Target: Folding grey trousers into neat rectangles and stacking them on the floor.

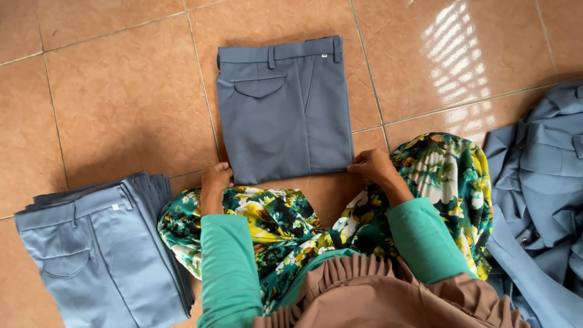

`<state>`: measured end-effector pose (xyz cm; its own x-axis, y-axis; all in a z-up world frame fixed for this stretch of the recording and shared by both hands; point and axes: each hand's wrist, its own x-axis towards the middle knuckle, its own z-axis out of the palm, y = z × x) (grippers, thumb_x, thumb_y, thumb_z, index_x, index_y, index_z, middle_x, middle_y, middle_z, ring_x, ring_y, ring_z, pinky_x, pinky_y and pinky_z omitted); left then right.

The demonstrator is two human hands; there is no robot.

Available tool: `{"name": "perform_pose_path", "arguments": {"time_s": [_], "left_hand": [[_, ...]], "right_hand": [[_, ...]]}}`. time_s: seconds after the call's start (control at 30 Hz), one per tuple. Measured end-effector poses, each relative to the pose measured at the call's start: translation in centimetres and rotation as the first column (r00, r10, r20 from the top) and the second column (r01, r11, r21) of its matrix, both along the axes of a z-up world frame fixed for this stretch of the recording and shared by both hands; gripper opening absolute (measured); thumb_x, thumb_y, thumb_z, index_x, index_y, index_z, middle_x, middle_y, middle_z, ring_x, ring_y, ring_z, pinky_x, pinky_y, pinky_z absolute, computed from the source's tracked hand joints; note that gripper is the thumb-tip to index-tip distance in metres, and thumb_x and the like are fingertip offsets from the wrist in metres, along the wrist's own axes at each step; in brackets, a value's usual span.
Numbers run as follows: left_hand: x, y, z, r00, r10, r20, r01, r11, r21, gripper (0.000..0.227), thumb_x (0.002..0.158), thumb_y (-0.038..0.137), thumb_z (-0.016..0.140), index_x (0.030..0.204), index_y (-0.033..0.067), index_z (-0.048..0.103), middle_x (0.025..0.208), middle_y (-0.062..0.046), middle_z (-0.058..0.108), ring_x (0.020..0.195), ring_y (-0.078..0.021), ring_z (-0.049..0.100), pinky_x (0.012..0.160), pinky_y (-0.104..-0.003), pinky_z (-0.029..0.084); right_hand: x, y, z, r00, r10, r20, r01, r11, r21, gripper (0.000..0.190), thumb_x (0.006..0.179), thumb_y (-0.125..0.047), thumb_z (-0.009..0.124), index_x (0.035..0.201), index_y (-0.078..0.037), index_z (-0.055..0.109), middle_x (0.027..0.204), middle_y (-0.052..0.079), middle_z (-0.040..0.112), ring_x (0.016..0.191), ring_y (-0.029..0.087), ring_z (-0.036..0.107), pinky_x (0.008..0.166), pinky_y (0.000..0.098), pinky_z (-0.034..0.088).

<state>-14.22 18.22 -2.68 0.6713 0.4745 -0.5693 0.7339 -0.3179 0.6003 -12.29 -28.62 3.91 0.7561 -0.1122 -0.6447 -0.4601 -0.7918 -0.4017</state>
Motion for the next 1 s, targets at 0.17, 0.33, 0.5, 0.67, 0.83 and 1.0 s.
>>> {"name": "perform_pose_path", "arguments": {"time_s": [0.17,0.33,0.5,0.67,0.83,1.0], "left_hand": [[0.0,-0.7,5.5,0.987,-0.137,-0.083,0.124,0.981,-0.15,0.058,0.09,0.03,0.078,0.136,-0.0002,0.062,0.135,-0.023,0.064,0.12,-0.0306,0.063,0.085,-0.033,0.059],[-0.1,-0.9,5.1,0.975,-0.195,-0.104,0.187,0.979,-0.084,0.058,0.083,0.035,0.082,0.129,0.0034,0.067,0.121,-0.015,0.071,0.108,-0.0237,0.065,0.08,-0.032,0.057],[0.3,1.3,-0.6,0.982,-0.154,-0.106,0.164,0.981,0.099,0.042,0.087,0.028,0.076,0.124,0.0086,0.073,0.115,-0.014,0.075,0.104,-0.0292,0.071,0.078,-0.039,0.061],[0.1,1.7,-0.6,0.992,-0.107,-0.071,0.118,0.978,0.171,0.028,0.087,0.027,0.07,0.11,0.013,0.078,0.098,-0.011,0.077,0.084,-0.0254,0.075,0.067,-0.037,0.063],[1.0,4.0,-7.2,0.98,-0.159,-0.12,0.18,0.963,0.201,0.031,0.093,0.027,0.065,0.117,0.0119,0.076,0.096,-0.015,0.076,0.076,-0.0284,0.075,0.057,-0.039,0.062],[0.4,-1.4,3.9,0.993,-0.117,-0.011,0.116,0.962,0.246,0.041,0.103,0.022,0.056,0.139,0.002,0.06,0.114,-0.022,0.072,0.096,-0.0355,0.072,0.068,-0.046,0.062]], "right_hand": [[0.4,-0.8,-2.2,0.998,0.033,-0.05,-0.029,0.996,0.085,0.033,0.074,-0.045,0.085,0.1,-0.024,0.083,0.09,0.009,0.079,0.088,0.028,0.077,0.073,0.0391,0.061],[0.8,-1.4,-4.7,0.999,-0.013,-0.043,0.016,0.996,0.093,0.028,0.073,-0.042,0.085,0.096,-0.026,0.083,0.074,0.006,0.076,0.072,0.023,0.076,0.064,0.0342,0.061],[0.4,-1.1,-2.5,0.989,-0.139,-0.051,0.146,0.967,0.21,0.022,0.073,-0.026,0.085,0.091,-0.014,0.083,0.06,0.012,0.068,0.052,0.022,0.071,0.05,0.0315,0.058],[0.5,-1.5,-0.8,0.985,-0.158,-0.074,0.169,0.969,0.183,0.02,0.075,-0.024,0.084,0.092,-0.014,0.083,0.062,0.013,0.069,0.055,0.023,0.072,0.054,0.034,0.06],[0.5,-1.7,-2.2,0.983,-0.164,-0.084,0.179,0.958,0.222,0.02,0.074,-0.022,0.086,0.09,-0.012,0.083,0.061,0.015,0.069,0.052,0.024,0.071,0.049,0.0343,0.06],[0.5,-0.1,1.2,0.985,-0.169,-0.025,0.169,0.94,0.297,0.036,0.073,-0.023,0.087,0.105,-0.007,0.08,0.08,0.02,0.075,0.056,0.027,0.073,0.043,0.0357,0.061]]}}
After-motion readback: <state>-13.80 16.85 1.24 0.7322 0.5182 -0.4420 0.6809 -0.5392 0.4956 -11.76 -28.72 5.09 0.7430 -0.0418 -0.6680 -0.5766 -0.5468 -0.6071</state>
